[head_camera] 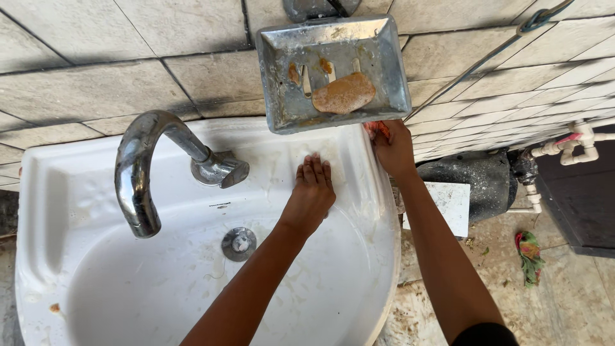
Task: The person scrubs a white ceramic sink with an orange cloth, focusing on the rim, basin, and around the faucet. The person repeatedly wipes the same areas without rinsing or changing the cloth.
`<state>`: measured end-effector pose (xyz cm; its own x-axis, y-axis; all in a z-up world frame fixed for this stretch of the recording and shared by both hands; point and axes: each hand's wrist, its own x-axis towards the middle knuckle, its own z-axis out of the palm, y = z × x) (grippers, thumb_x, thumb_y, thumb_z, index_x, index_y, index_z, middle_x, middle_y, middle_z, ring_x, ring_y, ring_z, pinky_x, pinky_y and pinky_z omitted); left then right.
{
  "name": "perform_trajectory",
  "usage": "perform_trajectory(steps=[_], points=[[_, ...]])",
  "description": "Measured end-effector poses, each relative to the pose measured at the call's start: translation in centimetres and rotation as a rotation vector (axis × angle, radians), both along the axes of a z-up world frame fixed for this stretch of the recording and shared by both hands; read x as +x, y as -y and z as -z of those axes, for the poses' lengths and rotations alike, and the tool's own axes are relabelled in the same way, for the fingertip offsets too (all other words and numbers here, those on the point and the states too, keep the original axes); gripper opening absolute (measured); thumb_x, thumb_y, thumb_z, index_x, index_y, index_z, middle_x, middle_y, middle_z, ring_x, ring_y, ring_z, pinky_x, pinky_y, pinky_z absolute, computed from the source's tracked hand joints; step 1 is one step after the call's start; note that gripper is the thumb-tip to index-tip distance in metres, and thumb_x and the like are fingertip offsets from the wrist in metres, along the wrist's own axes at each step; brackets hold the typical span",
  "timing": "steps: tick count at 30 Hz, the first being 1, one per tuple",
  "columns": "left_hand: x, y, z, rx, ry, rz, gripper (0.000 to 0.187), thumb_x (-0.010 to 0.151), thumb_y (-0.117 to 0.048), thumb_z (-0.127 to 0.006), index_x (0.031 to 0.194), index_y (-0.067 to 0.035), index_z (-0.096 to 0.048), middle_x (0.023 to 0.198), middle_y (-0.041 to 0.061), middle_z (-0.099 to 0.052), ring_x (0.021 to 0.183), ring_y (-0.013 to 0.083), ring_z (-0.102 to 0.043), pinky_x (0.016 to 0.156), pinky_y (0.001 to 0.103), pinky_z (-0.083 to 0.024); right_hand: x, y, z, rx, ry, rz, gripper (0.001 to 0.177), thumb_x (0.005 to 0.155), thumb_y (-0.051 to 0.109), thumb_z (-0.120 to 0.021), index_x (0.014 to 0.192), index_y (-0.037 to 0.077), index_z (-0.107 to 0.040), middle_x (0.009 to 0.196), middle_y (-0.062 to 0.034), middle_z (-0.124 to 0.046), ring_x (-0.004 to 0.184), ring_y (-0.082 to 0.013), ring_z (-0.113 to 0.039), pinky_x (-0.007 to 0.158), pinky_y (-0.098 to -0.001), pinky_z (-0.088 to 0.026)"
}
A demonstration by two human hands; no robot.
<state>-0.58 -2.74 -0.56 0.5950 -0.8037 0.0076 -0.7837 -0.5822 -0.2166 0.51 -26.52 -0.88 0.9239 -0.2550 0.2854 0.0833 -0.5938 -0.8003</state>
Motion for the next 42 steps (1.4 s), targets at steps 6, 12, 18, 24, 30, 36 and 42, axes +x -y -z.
perform_trajectory(steps=[6, 12, 18, 24, 30, 36, 42], points=[[0.2, 0.0, -0.1, -0.016, 0.034, 0.010, 0.091, 0.076, -0.041, -0.081, 0.141, 0.014, -0.049, 0.144, 0.041, -0.048, 0.131, 0.0487, -0.053, 0.109, 0.047, -0.046, -15.0, -4.0, -2.3, -0.005, -0.086, 0.029, 0.049, 0.087, -0.017, -0.051, 0.126, 0.010, -0.066, 0.132, -0.0145, -0.065, 0.114, -0.0249, -0.066, 0.090, -0.0337, -0.057], [0.2, 0.0, 0.0, -0.032, -0.011, 0.009, 0.094, 0.074, -0.041, -0.082, 0.141, 0.015, -0.048, 0.143, 0.042, -0.047, 0.132, 0.0494, -0.052, 0.110, 0.048, -0.046, -7.0, -1.7, 0.2, -0.029, 0.058, -0.012, 0.057, 0.083, -0.022, -0.045, 0.128, 0.008, -0.065, 0.126, -0.0127, -0.065, 0.114, -0.0262, -0.068, 0.098, -0.0333, -0.058], [0.1, -0.4, 0.2, -0.034, 0.025, 0.016, 0.092, 0.074, -0.039, -0.081, 0.140, 0.015, -0.048, 0.143, 0.041, -0.047, 0.131, 0.0489, -0.053, 0.109, 0.048, -0.046, -2.9, -0.4, 0.5, 0.018, -0.038, 0.001, 0.047, 0.089, -0.019, -0.048, 0.128, 0.006, -0.061, 0.122, -0.0139, -0.064, 0.108, -0.0281, -0.065, 0.095, -0.0321, -0.052], [0.3, -0.1, 0.1, -0.031, 0.022, 0.020, 0.092, 0.075, -0.040, -0.081, 0.140, 0.015, -0.048, 0.143, 0.042, -0.047, 0.131, 0.0495, -0.053, 0.109, 0.049, -0.046, -18.7, -4.5, -1.1, -0.043, -0.113, 0.046, 0.049, 0.089, -0.016, -0.049, 0.125, 0.012, -0.067, 0.138, -0.0135, -0.062, 0.130, -0.0302, -0.061, 0.100, -0.0384, -0.056], [0.5, -0.1, -0.1, -0.028, -0.003, 0.023, 0.096, 0.073, -0.043, -0.081, 0.141, 0.016, -0.047, 0.143, 0.043, -0.046, 0.131, 0.0499, -0.053, 0.109, 0.049, -0.046, -2.1, 0.2, 1.1, -0.072, -0.043, 0.057, 0.036, 0.088, -0.017, -0.052, 0.116, 0.001, -0.065, 0.109, -0.0150, -0.066, 0.096, -0.0260, -0.066, 0.086, -0.0334, -0.054], [0.3, -0.3, -0.1, -0.026, 0.023, 0.027, 0.093, 0.075, -0.041, -0.081, 0.141, 0.016, -0.048, 0.143, 0.043, -0.047, 0.131, 0.0500, -0.053, 0.110, 0.048, -0.046, -8.4, -1.6, 0.4, -0.045, 0.100, -0.068, 0.047, 0.089, -0.019, -0.047, 0.127, 0.004, -0.062, 0.129, -0.0152, -0.063, 0.119, -0.0277, -0.064, 0.100, -0.0347, -0.055], [0.4, -0.2, 0.2, -0.033, -0.012, 0.029, 0.092, 0.074, -0.040, -0.080, 0.141, 0.016, -0.047, 0.143, 0.042, -0.046, 0.132, 0.0504, -0.052, 0.110, 0.049, -0.045, -15.5, -3.2, 0.2, 0.004, -0.135, 0.077, 0.052, 0.086, -0.019, -0.044, 0.120, 0.011, -0.069, 0.128, -0.0110, -0.067, 0.112, -0.0242, -0.068, 0.083, -0.0321, -0.064]])
